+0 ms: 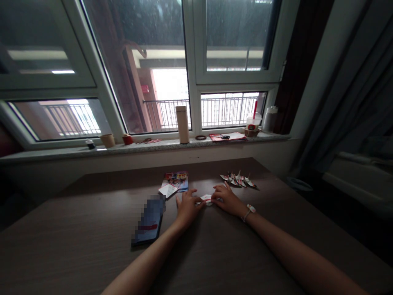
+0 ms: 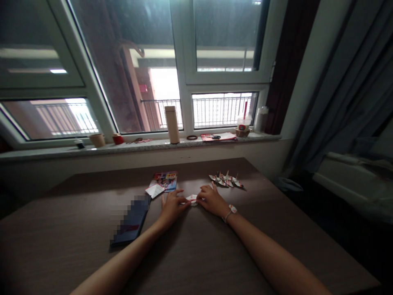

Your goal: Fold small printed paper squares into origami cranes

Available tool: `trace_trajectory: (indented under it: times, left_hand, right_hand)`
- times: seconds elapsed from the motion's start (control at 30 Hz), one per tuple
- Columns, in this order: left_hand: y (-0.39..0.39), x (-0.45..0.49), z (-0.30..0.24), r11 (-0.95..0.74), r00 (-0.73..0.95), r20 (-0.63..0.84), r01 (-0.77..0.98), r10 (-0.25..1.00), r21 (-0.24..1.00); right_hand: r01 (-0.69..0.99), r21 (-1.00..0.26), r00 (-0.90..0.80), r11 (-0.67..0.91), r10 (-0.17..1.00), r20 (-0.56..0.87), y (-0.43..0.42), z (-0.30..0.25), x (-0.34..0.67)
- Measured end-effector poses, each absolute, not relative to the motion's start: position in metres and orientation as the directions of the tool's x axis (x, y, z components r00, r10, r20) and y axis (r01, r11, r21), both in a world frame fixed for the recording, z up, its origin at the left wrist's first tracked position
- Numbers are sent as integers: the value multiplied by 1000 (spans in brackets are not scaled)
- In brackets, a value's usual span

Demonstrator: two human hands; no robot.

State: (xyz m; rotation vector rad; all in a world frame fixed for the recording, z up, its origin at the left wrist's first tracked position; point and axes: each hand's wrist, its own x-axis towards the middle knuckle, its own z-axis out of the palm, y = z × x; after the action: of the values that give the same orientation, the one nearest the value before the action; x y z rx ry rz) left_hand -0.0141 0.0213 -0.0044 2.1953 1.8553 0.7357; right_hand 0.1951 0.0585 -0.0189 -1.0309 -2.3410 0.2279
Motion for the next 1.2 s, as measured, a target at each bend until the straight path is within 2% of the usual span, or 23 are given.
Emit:
trace_trajectory:
  times: [0.27, 0.6, 0.97, 1.2]
  left_hand:
    - [21, -13, -3, -177, 79, 230, 878, 970, 445]
    - [20, -11, 2, -121, 28, 201, 875, 979, 468]
    - [20, -6, 3, -116, 12, 204, 853, 979, 508]
    - [19, -4, 5, -91, 20, 154, 875, 988, 475]
  right_hand:
    - [634, -443, -519, 634, 773, 364, 58, -15, 196]
    - [686, -584, -358, 434, 900, 249, 61, -17, 191]
    - [732, -577, -296, 362, 932, 209, 57, -14, 185]
    - [727, -589, -280, 352, 936, 214, 57, -14, 184]
